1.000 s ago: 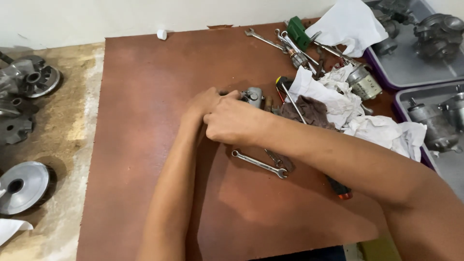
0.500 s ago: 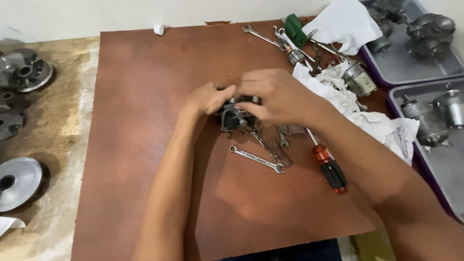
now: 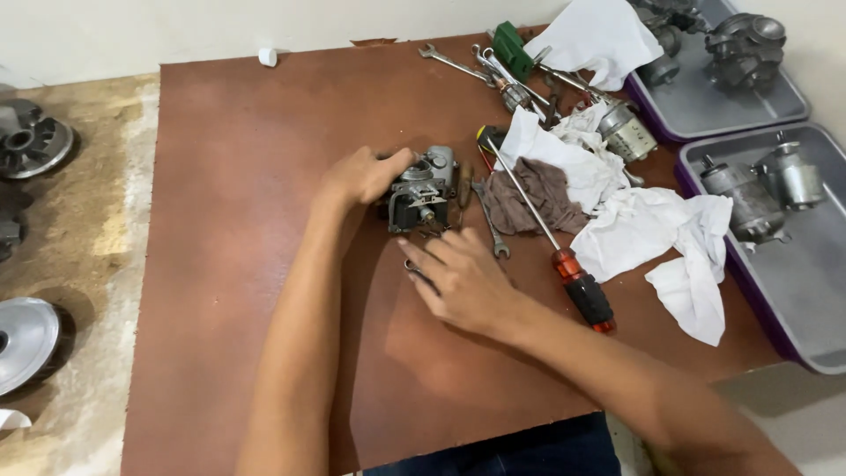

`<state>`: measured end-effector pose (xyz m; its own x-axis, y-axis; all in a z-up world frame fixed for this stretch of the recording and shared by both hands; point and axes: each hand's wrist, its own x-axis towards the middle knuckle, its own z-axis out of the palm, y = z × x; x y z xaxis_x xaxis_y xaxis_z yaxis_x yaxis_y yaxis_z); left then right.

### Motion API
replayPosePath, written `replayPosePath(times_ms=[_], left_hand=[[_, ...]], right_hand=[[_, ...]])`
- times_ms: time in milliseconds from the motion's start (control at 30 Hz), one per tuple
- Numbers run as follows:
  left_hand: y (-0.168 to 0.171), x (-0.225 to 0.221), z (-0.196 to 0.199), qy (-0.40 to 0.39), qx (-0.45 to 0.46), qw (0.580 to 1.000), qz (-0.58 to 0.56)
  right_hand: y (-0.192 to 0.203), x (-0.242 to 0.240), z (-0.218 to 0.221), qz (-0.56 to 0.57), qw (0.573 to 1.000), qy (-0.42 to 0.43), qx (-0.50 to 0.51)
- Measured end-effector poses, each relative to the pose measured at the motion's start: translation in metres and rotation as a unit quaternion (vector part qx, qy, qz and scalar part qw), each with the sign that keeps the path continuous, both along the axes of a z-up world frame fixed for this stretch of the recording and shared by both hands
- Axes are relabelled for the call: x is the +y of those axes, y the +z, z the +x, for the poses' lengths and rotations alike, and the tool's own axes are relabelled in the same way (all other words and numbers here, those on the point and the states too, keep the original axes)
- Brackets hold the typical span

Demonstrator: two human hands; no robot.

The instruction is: Assembling a carburetor by fitting the housing halves together and preparing to secure them with screws.

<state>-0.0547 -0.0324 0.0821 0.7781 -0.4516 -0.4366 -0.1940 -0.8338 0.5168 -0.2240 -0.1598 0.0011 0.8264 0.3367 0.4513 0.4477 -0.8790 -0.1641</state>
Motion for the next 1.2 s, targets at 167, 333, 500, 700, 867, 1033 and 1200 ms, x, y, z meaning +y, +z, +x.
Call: replayPosePath(times_ms=[167,333,500,700,867,1033,1200], left_hand=[[-0.002,-0.001,0.001,0.002,-0.007,1.000,-0.002],[-0.010,0.001,0.004,0.005,-0.008,1.000,-0.007],[-0.011,0.001,0.006,0.002,-0.007,1.000,-0.003],[-0.019,0.002,0.009,-0.011,-0.031,0.999,-0.021],[-0.008,0.001,0.004,-0.003,-0.011,1.000,-0.007],[-0.017,0.001,0.009,-0.003,-0.019,1.000,-0.014],[-0.013,0.002,0.006,-0.007,-0.017,1.000,-0.021]], right_hand=[[-0.034,0.022,0.012,0.011,0.998,-0.030,-0.061],[-0.038,0.028,0.012,0.002,0.997,-0.047,-0.061],[-0.033,0.025,0.005,0.036,0.994,-0.027,-0.104],[-0.024,0.025,0.016,0.022,0.980,-0.050,-0.192],[-0.020,0.030,0.015,0.028,0.984,-0.063,-0.165],[-0.022,0.028,0.017,-0.022,0.977,-0.067,-0.201],[-0.022,0.027,0.017,-0.036,0.977,-0.071,-0.199]])
